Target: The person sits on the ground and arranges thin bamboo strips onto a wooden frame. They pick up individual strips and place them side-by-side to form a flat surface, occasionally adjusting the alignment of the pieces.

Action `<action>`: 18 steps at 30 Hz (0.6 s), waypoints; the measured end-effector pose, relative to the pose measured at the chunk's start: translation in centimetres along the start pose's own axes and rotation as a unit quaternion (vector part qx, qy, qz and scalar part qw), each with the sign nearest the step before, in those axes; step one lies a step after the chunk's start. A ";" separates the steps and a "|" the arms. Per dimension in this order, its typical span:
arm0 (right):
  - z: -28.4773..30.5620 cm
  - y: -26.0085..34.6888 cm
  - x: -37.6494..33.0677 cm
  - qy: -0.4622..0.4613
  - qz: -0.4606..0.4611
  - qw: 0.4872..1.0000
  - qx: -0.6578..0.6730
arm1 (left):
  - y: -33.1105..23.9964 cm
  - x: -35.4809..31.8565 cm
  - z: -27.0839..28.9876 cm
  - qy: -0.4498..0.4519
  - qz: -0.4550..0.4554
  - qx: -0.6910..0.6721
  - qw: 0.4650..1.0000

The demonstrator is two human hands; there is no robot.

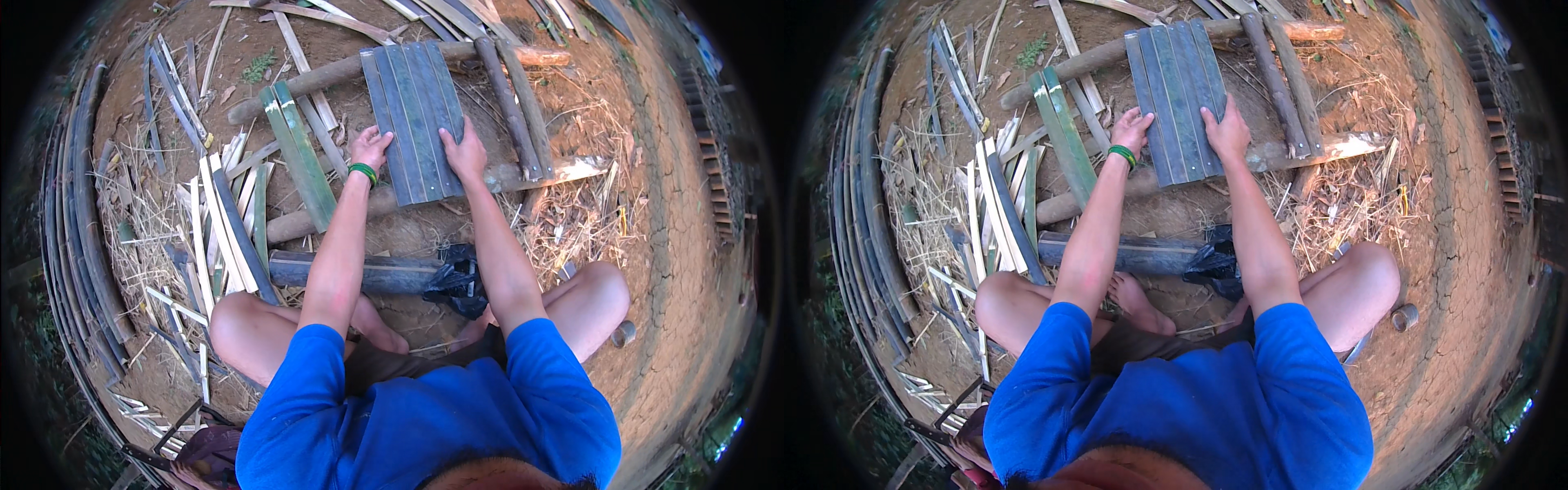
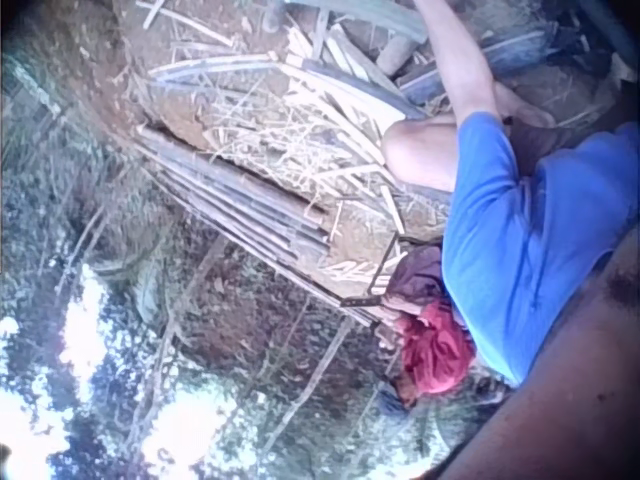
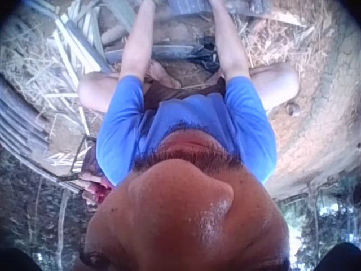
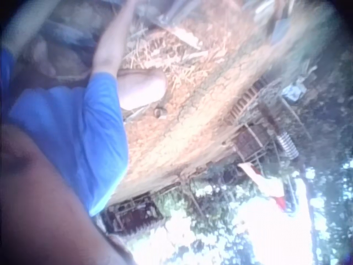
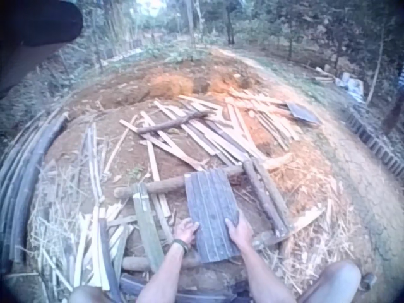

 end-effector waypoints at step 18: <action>-1.0 -0.4 0.5 0.003 0.019 0.999 -0.027 | -5.0 -1.3 4.2 -0.241 -0.370 0.229 0.868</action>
Point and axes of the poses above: each hand's wrist, its own x-axis towards the middle knuckle, its own z-axis out of the back of the hand, y = z × x, the point moved 3 cm from there along x, towards the middle knuckle, and after that the axes turned 15 degrees about -y, right-handed, at the moved point
